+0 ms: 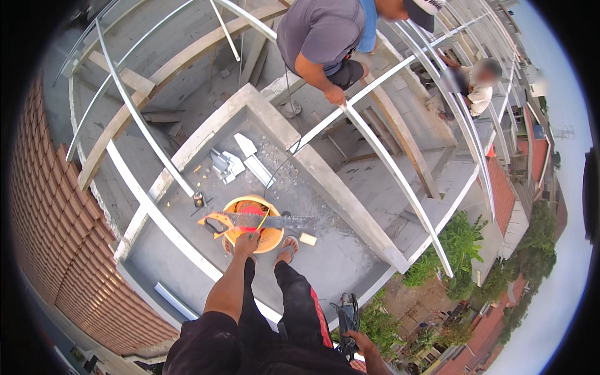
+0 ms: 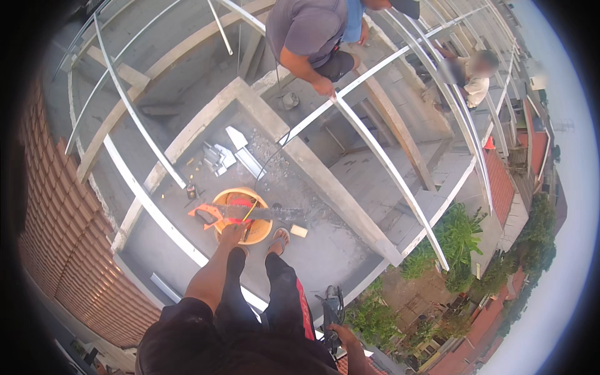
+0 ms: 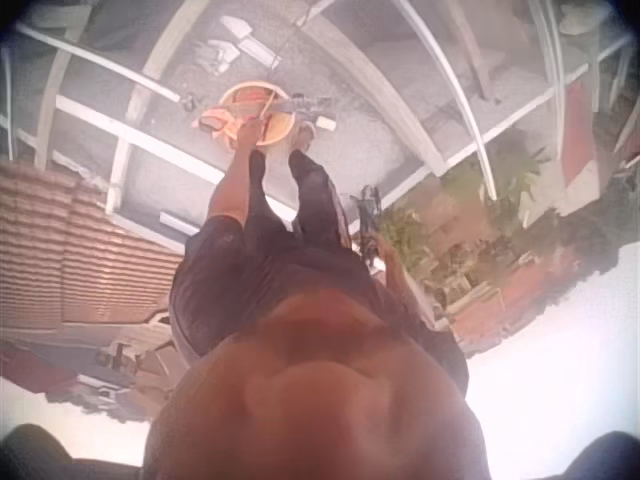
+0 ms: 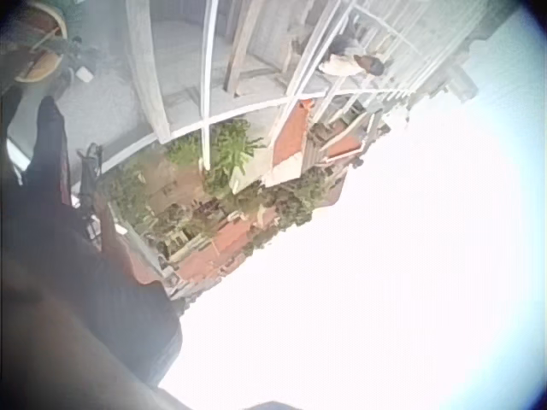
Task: The person assembles a metal roof frame on a rooftop. They mark and cut metal bars using a grinder, then position and secure the bars into the frame structure with assistance from other workers.
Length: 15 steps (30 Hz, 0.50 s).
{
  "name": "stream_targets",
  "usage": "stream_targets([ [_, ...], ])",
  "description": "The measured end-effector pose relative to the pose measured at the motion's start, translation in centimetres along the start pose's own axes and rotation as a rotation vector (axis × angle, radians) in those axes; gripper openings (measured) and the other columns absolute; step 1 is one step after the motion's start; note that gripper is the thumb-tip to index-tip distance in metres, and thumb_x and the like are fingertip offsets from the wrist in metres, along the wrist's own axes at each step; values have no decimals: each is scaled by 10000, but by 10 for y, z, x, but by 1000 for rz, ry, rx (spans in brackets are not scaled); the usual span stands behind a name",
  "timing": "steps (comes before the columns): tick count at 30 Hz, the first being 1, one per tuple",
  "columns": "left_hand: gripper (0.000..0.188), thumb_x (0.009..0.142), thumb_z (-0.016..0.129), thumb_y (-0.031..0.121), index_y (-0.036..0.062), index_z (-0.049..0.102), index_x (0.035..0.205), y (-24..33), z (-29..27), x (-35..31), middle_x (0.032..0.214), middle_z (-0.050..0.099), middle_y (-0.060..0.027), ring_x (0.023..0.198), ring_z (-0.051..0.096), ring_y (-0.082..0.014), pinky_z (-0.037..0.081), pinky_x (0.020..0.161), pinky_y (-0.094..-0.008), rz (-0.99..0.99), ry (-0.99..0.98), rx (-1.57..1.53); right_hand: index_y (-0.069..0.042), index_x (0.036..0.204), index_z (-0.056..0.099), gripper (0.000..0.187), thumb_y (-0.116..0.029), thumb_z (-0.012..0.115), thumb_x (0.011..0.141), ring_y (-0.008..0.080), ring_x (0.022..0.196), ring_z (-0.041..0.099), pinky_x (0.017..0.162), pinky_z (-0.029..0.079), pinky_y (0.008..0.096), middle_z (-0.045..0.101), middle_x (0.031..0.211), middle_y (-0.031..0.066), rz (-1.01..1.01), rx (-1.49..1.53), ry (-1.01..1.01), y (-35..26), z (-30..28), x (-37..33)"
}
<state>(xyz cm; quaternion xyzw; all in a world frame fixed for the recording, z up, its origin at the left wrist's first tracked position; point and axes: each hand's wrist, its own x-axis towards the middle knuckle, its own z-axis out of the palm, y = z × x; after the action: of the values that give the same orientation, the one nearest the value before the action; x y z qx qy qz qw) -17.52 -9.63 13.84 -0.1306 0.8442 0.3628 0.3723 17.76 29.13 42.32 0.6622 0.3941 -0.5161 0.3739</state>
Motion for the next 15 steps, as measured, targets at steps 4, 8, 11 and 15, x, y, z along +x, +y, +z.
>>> stream_targets([
  [4,646,955,559,611,-5,752,985,2,4,39,966,729,-268,1010,690,-447,525,898,-508,-30,20,-35,38,1068,709,345,-198,758,822,235,714,707,650,590,383,719,877,117,11,-110,13,11,29,-7],
  [8,655,947,578,608,-27,741,949,-3,-7,66,921,718,-280,965,687,-457,521,866,-517,14,2,-19,36,1075,712,357,-209,759,820,233,723,705,659,587,382,722,887,120,-34,-176,8,20,50,6],
  [11,644,943,592,600,-28,736,932,-24,-4,85,906,714,-284,950,694,-449,517,852,-517,47,55,-13,34,1081,715,366,-218,760,820,232,730,704,665,585,382,725,894,122,-64,-211,11,30,57,10],
  [15,615,947,600,582,-13,735,1020,-76,-2,120,935,725,-277,953,705,-428,517,861,-499,22,72,-159,31,1069,720,358,-226,747,821,222,736,700,667,578,377,729,898,122,-6,-262,-36,40,56,23],
])
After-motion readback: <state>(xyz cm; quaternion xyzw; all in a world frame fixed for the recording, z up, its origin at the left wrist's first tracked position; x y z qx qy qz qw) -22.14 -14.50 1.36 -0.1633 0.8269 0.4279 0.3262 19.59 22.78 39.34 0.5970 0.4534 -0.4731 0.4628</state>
